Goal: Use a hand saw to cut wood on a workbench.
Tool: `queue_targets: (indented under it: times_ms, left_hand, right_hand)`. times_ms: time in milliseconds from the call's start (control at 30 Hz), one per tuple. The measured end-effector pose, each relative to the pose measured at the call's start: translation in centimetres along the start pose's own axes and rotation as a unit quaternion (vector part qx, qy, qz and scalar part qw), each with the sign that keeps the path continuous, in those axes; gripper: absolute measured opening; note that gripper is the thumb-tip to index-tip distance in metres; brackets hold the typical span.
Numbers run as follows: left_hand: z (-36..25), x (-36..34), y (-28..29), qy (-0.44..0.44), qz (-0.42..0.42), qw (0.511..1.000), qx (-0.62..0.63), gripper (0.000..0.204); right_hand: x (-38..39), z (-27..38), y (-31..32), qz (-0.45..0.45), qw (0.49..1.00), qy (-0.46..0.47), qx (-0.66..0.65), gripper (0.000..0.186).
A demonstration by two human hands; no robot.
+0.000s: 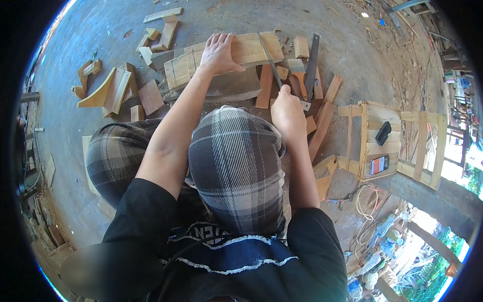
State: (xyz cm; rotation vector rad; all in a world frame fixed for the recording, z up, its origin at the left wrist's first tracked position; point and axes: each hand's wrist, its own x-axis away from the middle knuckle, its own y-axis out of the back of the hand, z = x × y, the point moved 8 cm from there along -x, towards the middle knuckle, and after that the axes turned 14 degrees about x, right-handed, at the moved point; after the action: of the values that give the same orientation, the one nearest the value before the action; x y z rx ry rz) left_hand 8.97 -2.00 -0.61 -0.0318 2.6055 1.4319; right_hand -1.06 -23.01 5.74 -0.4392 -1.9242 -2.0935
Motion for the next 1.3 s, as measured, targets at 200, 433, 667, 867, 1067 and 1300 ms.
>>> queue_targets:
  times_ms: [200,433,667,867,1067,1300]
  left_hand:
    - [-0.8,-0.4,-0.2,-0.009,0.004,1.000,0.005,0.107]
    - [-0.5,-0.2,-0.3,0.003,0.005,1.000,-0.001,0.107]
    - [0.2,0.2,-0.3,0.005,0.006,1.000,0.003,0.106]
    - [-0.4,-0.3,-0.3,-0.009,0.002,1.000,0.011,0.105]
    - [-0.8,-0.2,-0.5,-0.013,-0.014,1.000,0.018,0.105]
    - [-0.1,0.2,0.0,-0.006,-0.014,1.000,-0.002,0.106]
  right_hand:
    - [-12.0,4.4,-1.3,-0.061,0.997,0.031,-0.018,0.033]
    - [-12.9,3.6,-2.5,-0.068,0.994,0.083,0.023,0.032]
    - [-0.7,0.1,-1.2,0.018,1.000,-0.013,0.003,0.027]
    - [-10.5,4.2,-2.0,-0.063,0.997,0.037,-0.004,0.031]
    - [-12.7,3.2,-2.1,-0.039,0.997,0.064,0.023,0.030]
    - [-0.4,0.0,-1.6,0.008,1.000,-0.005,0.007,0.024]
